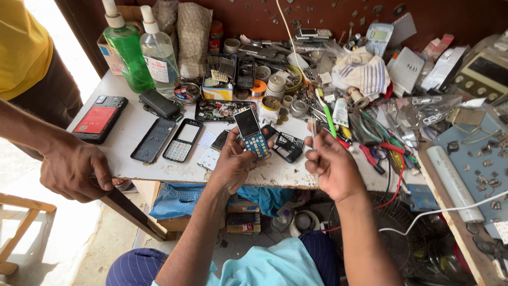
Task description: The person sits at a cluttered repair bench and works on a small feature phone, holding it in one hand while using a thin metal tool with the other to pry at the phone's edges and keypad area. They repeatedly reposition the phone, set it down, pick it up again, and continue working on it with the tool and fingers.
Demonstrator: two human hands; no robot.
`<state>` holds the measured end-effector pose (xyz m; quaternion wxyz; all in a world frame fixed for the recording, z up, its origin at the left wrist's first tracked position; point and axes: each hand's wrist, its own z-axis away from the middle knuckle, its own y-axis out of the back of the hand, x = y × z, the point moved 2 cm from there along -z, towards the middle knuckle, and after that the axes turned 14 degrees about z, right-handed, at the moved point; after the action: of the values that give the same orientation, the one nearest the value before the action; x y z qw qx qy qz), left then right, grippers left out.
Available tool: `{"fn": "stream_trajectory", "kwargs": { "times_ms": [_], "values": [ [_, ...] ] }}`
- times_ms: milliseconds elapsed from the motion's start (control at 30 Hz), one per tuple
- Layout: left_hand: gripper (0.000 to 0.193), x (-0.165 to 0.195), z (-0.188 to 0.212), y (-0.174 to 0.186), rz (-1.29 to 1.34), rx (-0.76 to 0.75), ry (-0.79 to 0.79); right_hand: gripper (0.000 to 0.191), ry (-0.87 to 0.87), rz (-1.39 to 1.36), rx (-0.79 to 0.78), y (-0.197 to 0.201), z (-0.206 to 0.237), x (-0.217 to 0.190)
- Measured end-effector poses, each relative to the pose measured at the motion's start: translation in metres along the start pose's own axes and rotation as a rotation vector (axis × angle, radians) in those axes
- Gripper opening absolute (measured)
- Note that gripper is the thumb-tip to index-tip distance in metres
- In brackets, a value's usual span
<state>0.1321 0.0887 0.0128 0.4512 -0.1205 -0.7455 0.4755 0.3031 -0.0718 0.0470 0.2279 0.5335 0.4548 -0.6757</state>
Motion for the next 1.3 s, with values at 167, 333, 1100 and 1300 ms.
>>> {"fn": "stream_trajectory", "kwargs": {
  "times_ms": [167,333,1100,1300],
  "values": [
    [0.073,-0.002,-0.001,0.003,0.000,0.025,0.000,0.035,0.198,0.230,-0.021,-0.007,-0.003,-0.006],
    [0.070,-0.006,-0.005,0.010,-0.017,0.046,-0.006,0.041,0.646,1.278,0.346,-0.007,0.004,-0.007],
    [0.023,-0.004,-0.001,0.011,0.160,-0.077,-0.166,0.027,0.369,0.930,0.015,-0.070,-0.018,0.033],
    [0.028,-0.005,0.001,0.004,0.038,-0.093,-0.212,0.017,0.224,0.722,0.024,-0.062,-0.031,0.049]
  ]
}}
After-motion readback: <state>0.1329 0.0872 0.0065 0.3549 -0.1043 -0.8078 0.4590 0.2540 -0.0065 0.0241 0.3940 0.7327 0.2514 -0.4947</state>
